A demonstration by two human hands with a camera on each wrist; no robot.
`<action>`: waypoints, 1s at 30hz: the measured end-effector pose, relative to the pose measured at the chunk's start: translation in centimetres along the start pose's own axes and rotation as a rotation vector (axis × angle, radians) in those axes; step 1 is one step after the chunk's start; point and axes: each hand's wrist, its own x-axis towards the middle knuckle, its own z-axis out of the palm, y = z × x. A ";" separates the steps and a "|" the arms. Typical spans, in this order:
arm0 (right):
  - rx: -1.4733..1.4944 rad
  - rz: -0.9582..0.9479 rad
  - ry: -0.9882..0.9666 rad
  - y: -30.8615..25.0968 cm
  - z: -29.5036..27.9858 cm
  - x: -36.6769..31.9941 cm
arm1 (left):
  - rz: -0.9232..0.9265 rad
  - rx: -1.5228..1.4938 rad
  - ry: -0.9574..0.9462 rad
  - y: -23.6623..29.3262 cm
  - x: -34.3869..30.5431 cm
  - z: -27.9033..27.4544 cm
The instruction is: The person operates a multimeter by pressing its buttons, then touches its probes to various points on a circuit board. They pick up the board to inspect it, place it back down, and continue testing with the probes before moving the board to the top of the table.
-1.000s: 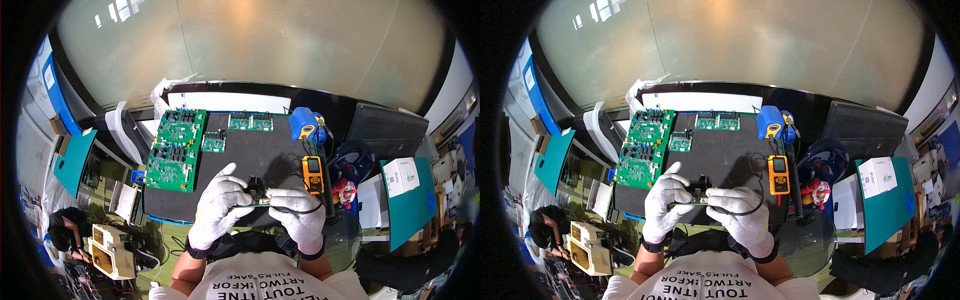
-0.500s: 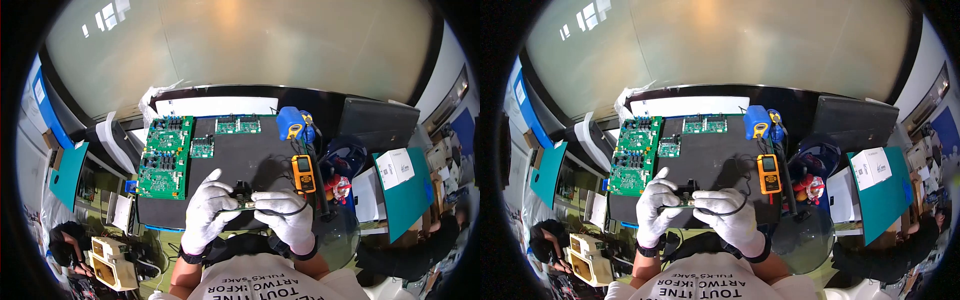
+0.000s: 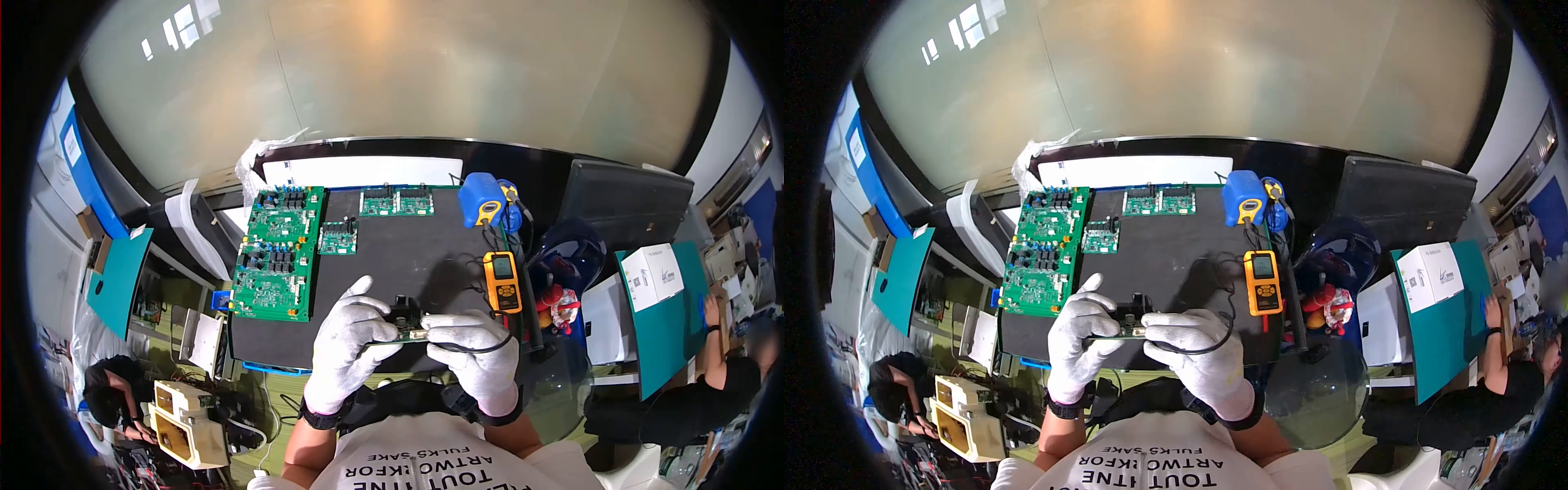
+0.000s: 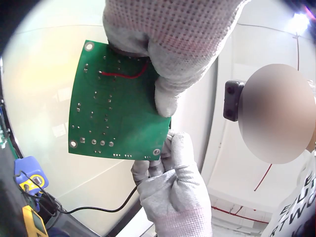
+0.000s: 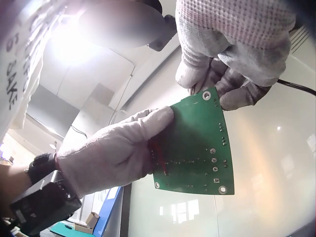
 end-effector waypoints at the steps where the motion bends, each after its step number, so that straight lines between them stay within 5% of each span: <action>1: 0.069 0.051 0.013 0.0 0.1 -0.1 | 0.003 0.002 -0.005 0.1 0.0 0.0; 12: 0.193 0.183 0.061 -0.7 0.8 -0.6 | -0.011 0.049 -0.007 0.8 -0.4 -0.5; 30: 0.017 -0.002 -0.014 -0.6 0.7 -0.1 | 0.033 0.089 -0.062 0.6 -0.3 -1.0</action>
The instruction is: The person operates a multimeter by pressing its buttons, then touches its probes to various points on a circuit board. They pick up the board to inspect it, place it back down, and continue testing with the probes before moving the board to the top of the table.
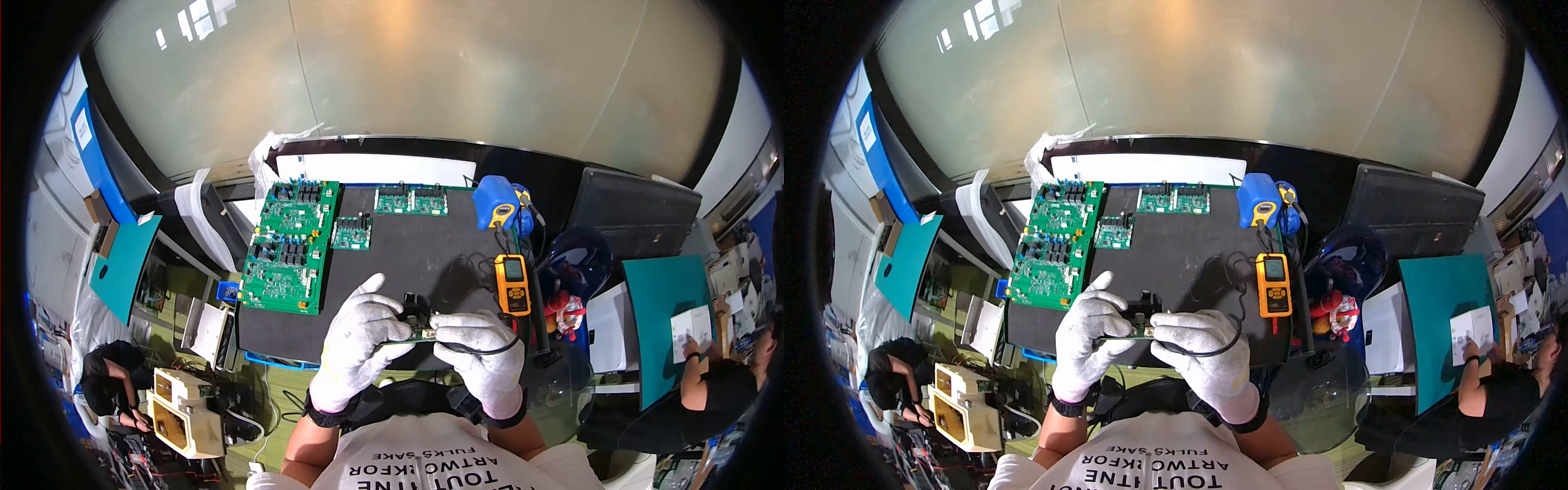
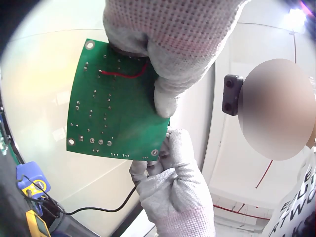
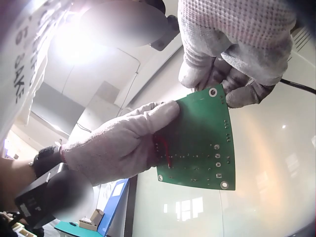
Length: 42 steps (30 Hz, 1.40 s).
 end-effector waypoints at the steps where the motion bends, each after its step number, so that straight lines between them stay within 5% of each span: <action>1: 0.003 0.012 -0.003 0.0 0.0 -0.1 | -0.040 -0.014 0.021 0.0 -0.1 0.2; 42: 0.066 0.092 0.068 -0.2 -0.1 -0.6 | 0.000 0.010 -0.019 0.4 -0.2 0.6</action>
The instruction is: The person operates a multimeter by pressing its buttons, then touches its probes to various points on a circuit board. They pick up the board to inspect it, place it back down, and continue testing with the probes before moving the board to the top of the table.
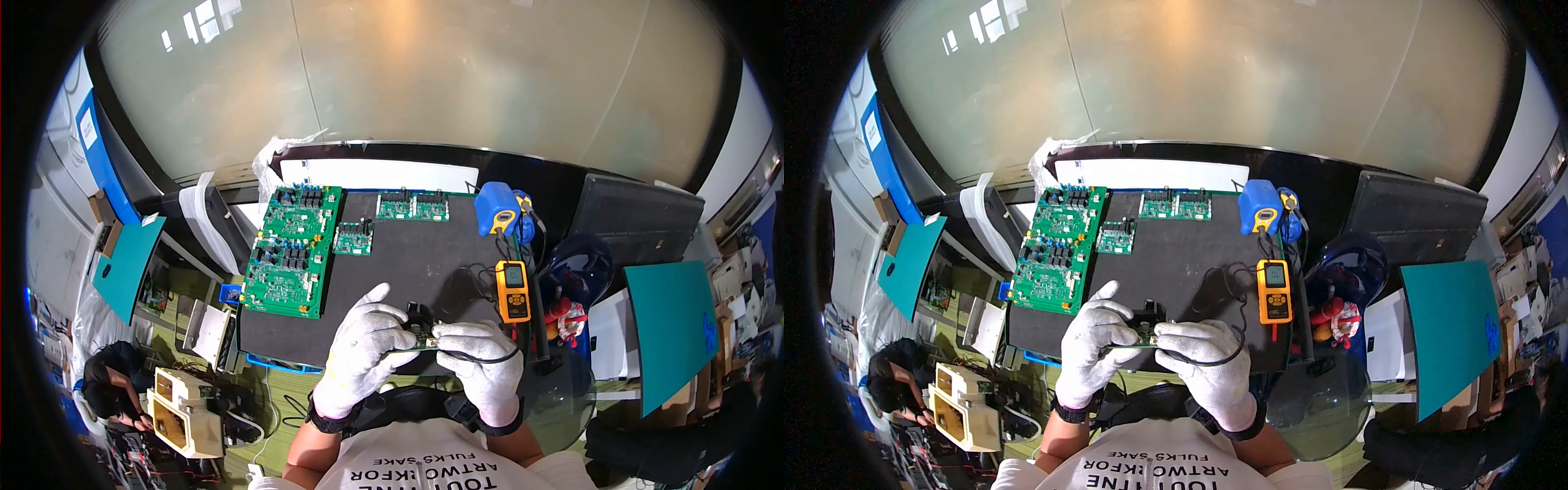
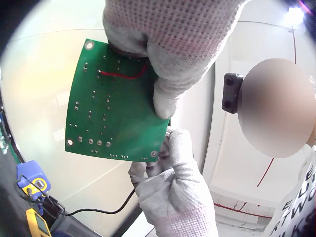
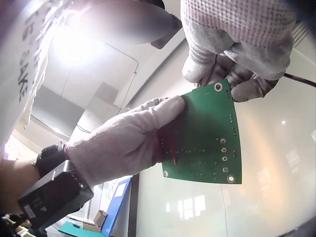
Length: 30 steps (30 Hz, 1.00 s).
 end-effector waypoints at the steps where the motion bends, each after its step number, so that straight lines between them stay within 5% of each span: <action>1: -0.007 0.009 -0.011 0.0 0.0 0.0 | 0.001 0.002 -0.004 0.0 0.0 0.0; 20: 0.129 0.097 0.028 0.2 0.3 -0.3 | 0.011 -0.011 0.011 -0.5 0.0 0.0; 30: 0.037 -0.010 -0.005 0.2 0.2 -0.1 | 0.007 -0.020 0.005 -0.2 0.0 0.0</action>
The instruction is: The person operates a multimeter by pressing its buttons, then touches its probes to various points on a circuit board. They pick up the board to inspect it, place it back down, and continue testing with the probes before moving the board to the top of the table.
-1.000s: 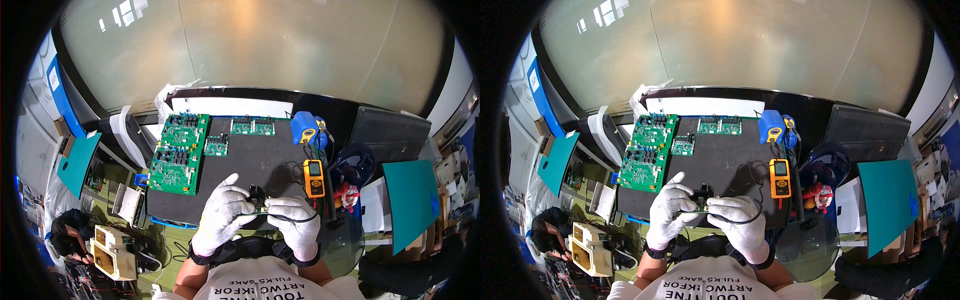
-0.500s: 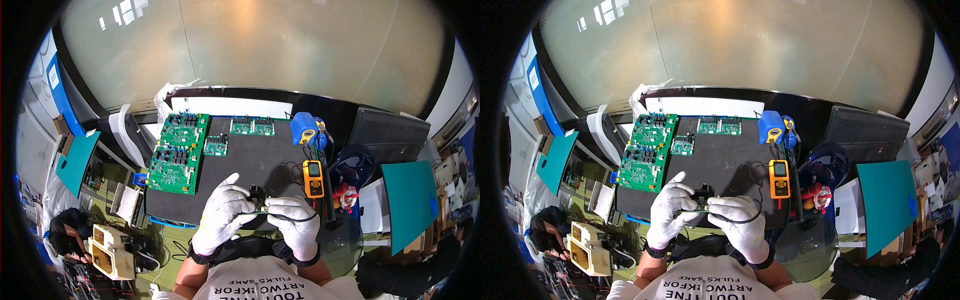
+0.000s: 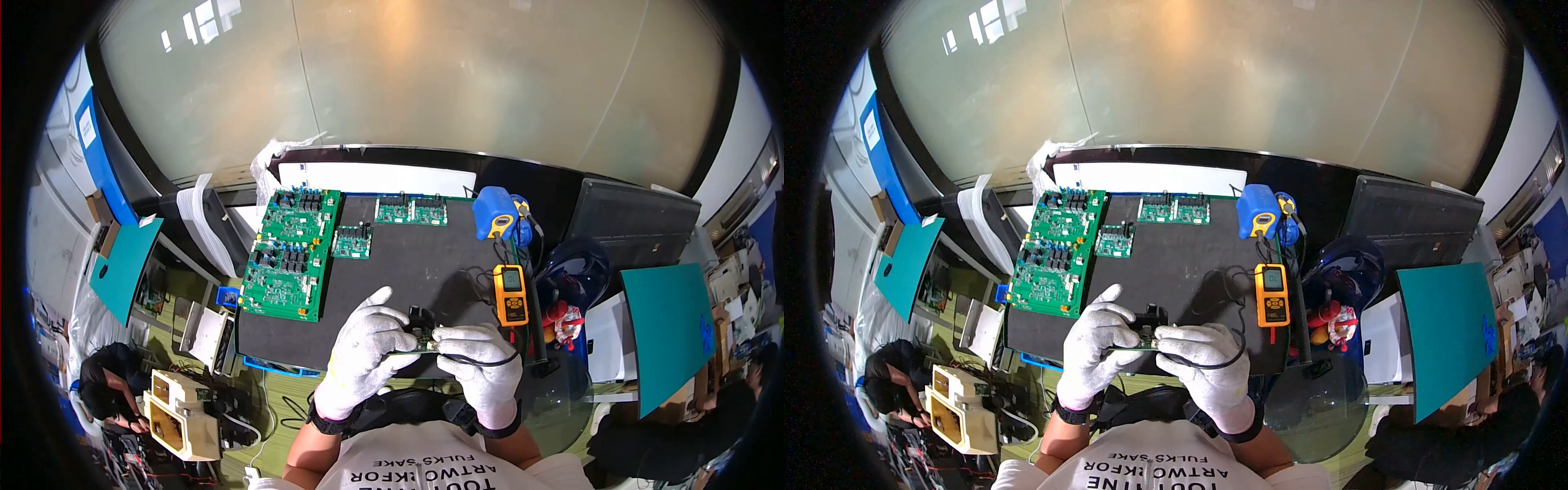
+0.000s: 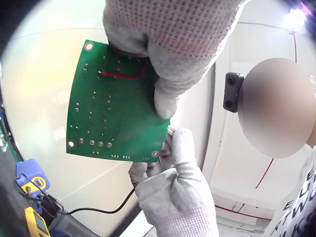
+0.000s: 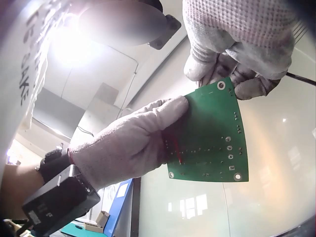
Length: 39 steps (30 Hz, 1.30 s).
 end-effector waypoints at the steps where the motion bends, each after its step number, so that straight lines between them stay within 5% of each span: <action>1: 0.005 0.014 0.002 -0.1 0.1 0.0 | -0.003 0.000 0.001 0.0 0.0 0.0; 13: 0.006 0.046 0.032 -0.1 0.2 -0.5 | -0.023 0.000 0.005 0.2 -0.1 0.3; 22: 0.057 0.055 0.043 0.0 0.0 -1.0 | -0.386 -0.119 0.046 1.3 -1.4 0.9; 39: 0.038 0.021 0.071 2.1 -1.6 -1.2 | -0.004 0.220 -0.093 0.9 0.6 2.2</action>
